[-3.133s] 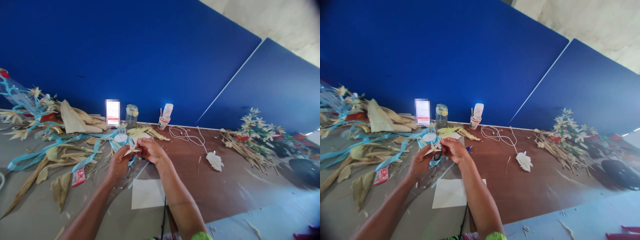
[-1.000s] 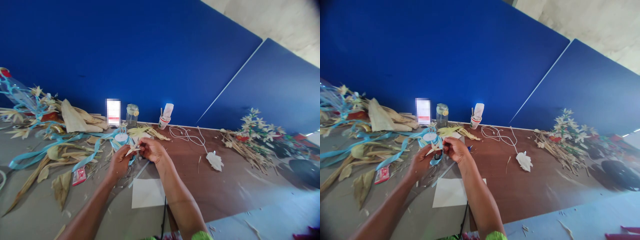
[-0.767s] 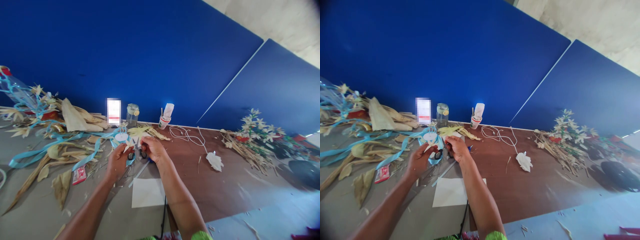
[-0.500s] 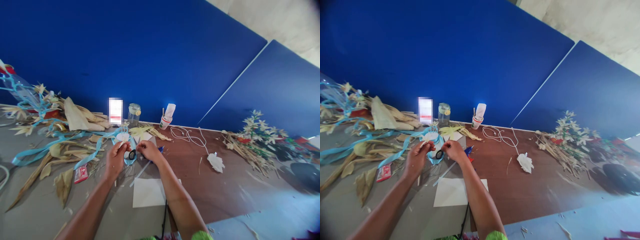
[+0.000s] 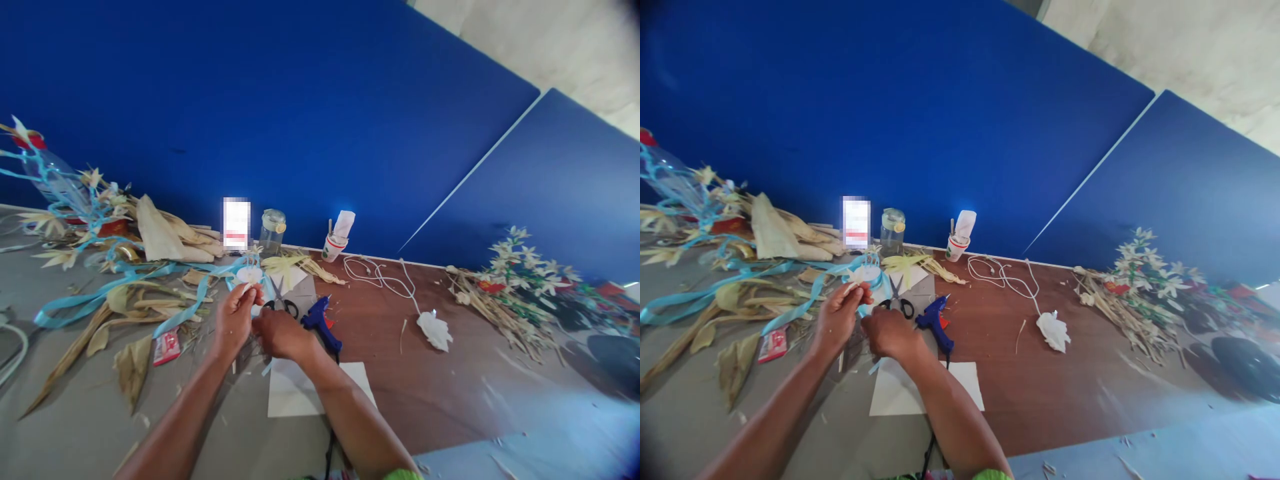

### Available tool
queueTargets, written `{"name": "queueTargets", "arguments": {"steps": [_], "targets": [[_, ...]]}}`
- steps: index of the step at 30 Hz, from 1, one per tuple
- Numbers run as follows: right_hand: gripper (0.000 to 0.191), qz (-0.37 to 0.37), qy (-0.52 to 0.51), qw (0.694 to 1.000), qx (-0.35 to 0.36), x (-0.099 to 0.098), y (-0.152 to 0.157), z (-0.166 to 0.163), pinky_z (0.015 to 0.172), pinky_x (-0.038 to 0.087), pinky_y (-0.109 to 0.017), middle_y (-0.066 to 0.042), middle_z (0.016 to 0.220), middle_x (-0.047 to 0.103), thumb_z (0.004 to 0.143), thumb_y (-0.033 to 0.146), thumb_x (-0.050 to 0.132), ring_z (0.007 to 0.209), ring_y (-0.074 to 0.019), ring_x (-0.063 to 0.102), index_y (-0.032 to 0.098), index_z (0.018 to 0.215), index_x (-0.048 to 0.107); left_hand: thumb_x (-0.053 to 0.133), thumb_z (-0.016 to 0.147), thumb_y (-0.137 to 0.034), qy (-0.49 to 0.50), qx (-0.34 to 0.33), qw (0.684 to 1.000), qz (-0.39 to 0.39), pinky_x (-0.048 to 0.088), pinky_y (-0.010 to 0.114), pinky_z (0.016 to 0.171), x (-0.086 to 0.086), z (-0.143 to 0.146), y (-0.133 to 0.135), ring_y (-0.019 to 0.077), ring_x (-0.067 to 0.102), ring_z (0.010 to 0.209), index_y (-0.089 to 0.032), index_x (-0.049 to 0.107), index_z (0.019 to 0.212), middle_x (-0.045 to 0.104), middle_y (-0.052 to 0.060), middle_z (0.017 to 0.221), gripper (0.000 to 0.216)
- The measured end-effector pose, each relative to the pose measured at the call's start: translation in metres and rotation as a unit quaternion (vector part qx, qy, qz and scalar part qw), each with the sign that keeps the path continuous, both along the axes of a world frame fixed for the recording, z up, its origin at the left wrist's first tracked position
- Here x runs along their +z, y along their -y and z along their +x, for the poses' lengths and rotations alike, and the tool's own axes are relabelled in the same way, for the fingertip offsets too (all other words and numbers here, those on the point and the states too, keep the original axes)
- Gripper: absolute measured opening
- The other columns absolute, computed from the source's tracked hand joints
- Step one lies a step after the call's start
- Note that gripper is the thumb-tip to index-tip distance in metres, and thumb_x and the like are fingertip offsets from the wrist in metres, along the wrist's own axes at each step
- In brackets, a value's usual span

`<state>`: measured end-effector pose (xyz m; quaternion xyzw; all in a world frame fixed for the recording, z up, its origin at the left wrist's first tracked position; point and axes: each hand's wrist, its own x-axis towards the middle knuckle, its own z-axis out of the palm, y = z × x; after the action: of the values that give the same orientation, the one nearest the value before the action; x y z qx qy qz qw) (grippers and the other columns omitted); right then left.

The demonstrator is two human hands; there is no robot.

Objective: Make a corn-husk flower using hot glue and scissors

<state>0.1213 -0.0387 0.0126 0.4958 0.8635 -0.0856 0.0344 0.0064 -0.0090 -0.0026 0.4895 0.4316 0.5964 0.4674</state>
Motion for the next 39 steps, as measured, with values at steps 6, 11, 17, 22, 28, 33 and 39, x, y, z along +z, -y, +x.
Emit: {"name": "queueTargets", "arguments": {"steps": [6, 11, 17, 22, 28, 33, 39], "targets": [[0.022, 0.015, 0.039, 0.999, 0.009, -0.009, -0.003, -0.006, 0.063, 0.052, -0.033, -0.015, 0.09, 0.067, 0.084, 0.019, 0.048, 0.078, -0.026, 0.067, 0.012, 0.092, 0.067, 0.061, 0.074, -0.042, -0.002, -0.016, 1.0, 0.008, 0.049, 0.028, 0.066, -0.003, 0.0, 0.0, 0.0153, 0.062, 0.063, -0.017, 0.066, 0.078, 0.067, 0.002, 0.073, 0.025], [0.022, 0.001, 0.048, 0.998, 0.03, -0.008, -0.004, -0.005, 0.063, 0.053, -0.034, -0.015, 0.088, 0.067, 0.081, 0.019, 0.049, 0.077, -0.0266, 0.068, 0.011, 0.09, 0.067, 0.06, 0.075, -0.043, -0.012, -0.021, 1.0, 0.007, 0.049, 0.03, 0.069, -0.003, 0.0, 0.001, 0.0169, 0.063, 0.066, -0.017, 0.068, 0.081, 0.067, 0.002, 0.071, 0.028], [0.026, -0.009, 0.013, 1.0, -0.008, 0.007, -0.003, 0.003, 0.062, 0.05, -0.031, -0.016, 0.103, 0.064, 0.079, 0.022, 0.048, 0.079, -0.0241, 0.066, 0.013, 0.099, 0.064, 0.059, 0.076, -0.043, -0.025, -0.032, 0.999, 0.011, 0.048, 0.029, 0.069, -0.004, -0.002, 0.0, 0.0169, 0.063, 0.068, -0.017, 0.068, 0.082, 0.067, 0.002, 0.071, 0.028], [0.023, -0.047, 0.009, 0.998, -0.03, 0.025, -0.002, 0.009, 0.061, 0.044, -0.027, -0.014, 0.091, 0.068, 0.081, 0.017, 0.046, 0.078, -0.0225, 0.065, 0.014, 0.096, 0.063, 0.057, 0.078, -0.043, -0.047, -0.035, 0.998, 0.013, 0.047, 0.028, 0.071, -0.003, -0.004, 0.0, 0.0172, 0.063, 0.07, -0.017, 0.068, 0.08, 0.067, 0.002, 0.069, 0.029], [0.024, -0.058, -0.038, 0.997, -0.028, 0.032, -0.001, 0.016, 0.058, 0.037, -0.025, -0.012, 0.088, 0.071, 0.08, 0.014, 0.047, 0.076, -0.0208, 0.064, 0.014, 0.098, 0.063, 0.057, 0.077, -0.046, -0.06, -0.038, 0.997, 0.01, 0.047, 0.027, 0.068, 0.002, -0.003, 0.003, 0.0166, 0.062, 0.068, -0.017, 0.067, 0.076, 0.067, 0.002, 0.069, 0.031], [0.03, -0.073, -0.108, 0.992, -0.005, 0.023, -0.004, 0.022, 0.064, 0.038, -0.023, -0.008, 0.094, 0.071, 0.076, 0.009, 0.051, 0.082, -0.019, 0.063, 0.018, 0.099, 0.067, 0.059, 0.075, -0.047, -0.053, -0.035, 0.998, 0.008, 0.047, 0.027, 0.068, 0.004, -0.002, 0.005, 0.0167, 0.062, 0.068, -0.017, 0.066, 0.074, 0.066, 0.002, 0.068, 0.031], [0.026, -0.087, -0.134, 0.987, 0.02, 0.014, -0.01, 0.024, 0.065, 0.038, -0.022, -0.006, 0.088, 0.071, 0.074, 0.006, 0.054, 0.08, -0.0162, 0.062, 0.018, 0.09, 0.071, 0.059, 0.075, -0.049, -0.056, -0.033, 0.998, 0.0, 0.048, 0.03, 0.073, 0.001, -0.002, 0.004, 0.0186, 0.063, 0.073, -0.017, 0.067, 0.076, 0.068, 0.003, 0.07, 0.032]]}}
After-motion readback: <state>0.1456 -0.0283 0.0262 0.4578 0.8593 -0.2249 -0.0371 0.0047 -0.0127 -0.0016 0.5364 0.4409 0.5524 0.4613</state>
